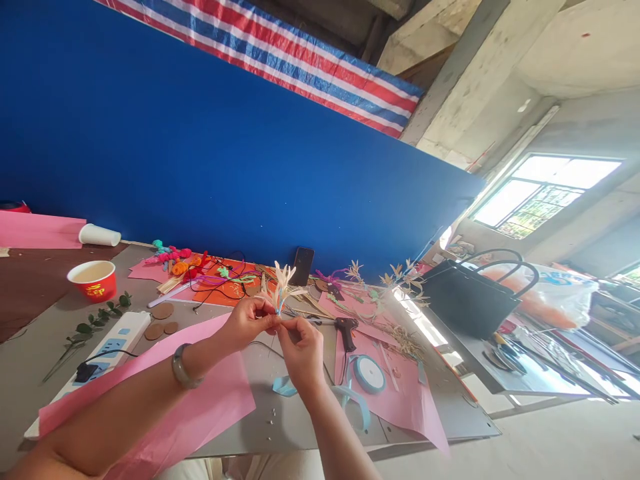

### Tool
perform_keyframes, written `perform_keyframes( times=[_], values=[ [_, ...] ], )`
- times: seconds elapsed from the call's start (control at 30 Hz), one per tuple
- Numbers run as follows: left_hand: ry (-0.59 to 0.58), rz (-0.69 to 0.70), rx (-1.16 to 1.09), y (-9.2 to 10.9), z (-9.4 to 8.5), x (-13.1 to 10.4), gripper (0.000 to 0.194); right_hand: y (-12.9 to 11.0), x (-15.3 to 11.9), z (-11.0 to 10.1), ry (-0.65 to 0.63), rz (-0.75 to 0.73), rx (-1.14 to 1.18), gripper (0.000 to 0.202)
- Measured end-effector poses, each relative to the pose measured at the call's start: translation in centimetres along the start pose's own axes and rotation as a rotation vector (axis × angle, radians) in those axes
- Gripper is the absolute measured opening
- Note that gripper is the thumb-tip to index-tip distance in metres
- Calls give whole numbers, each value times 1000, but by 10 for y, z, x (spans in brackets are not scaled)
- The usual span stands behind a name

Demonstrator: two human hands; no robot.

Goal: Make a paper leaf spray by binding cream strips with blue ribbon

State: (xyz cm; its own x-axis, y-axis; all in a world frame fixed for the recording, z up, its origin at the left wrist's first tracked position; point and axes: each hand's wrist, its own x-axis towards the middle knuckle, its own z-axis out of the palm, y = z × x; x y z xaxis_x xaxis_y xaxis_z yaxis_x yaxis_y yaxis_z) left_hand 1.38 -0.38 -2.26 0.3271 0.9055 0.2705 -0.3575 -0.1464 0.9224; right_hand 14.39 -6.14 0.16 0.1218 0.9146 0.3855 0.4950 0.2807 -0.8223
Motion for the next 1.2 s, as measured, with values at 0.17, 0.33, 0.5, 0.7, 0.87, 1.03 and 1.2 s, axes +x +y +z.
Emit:
perform_keyframes(
  times=[0.17, 0.33, 0.5, 0.7, 0.87, 1.03, 1.2],
  values=[
    [49, 13, -11, 6, 1, -2, 32, 1, 6, -2, -74, 65, 131, 19],
    [-207, -178, -233, 10, -7, 4, 32, 7, 13, -11, -165, 223, 333, 29],
    [-251, -210, -283, 5, -9, 6, 30, 9, 12, -11, -205, 269, 400, 32],
    [-182, -131, -179, 3, -7, 5, 30, 10, 12, -9, -164, 252, 357, 33],
    [-109, -94, -58, 2, -2, 2, 29, 11, 14, -8, -101, 207, 239, 36],
    [-49, -119, 16, -4, 0, 1, 27, 16, 13, -5, -47, 173, 154, 35],
    [-33, -184, 15, -7, 0, 2, 26, 28, 14, -3, -8, 204, 226, 36]
  ],
)
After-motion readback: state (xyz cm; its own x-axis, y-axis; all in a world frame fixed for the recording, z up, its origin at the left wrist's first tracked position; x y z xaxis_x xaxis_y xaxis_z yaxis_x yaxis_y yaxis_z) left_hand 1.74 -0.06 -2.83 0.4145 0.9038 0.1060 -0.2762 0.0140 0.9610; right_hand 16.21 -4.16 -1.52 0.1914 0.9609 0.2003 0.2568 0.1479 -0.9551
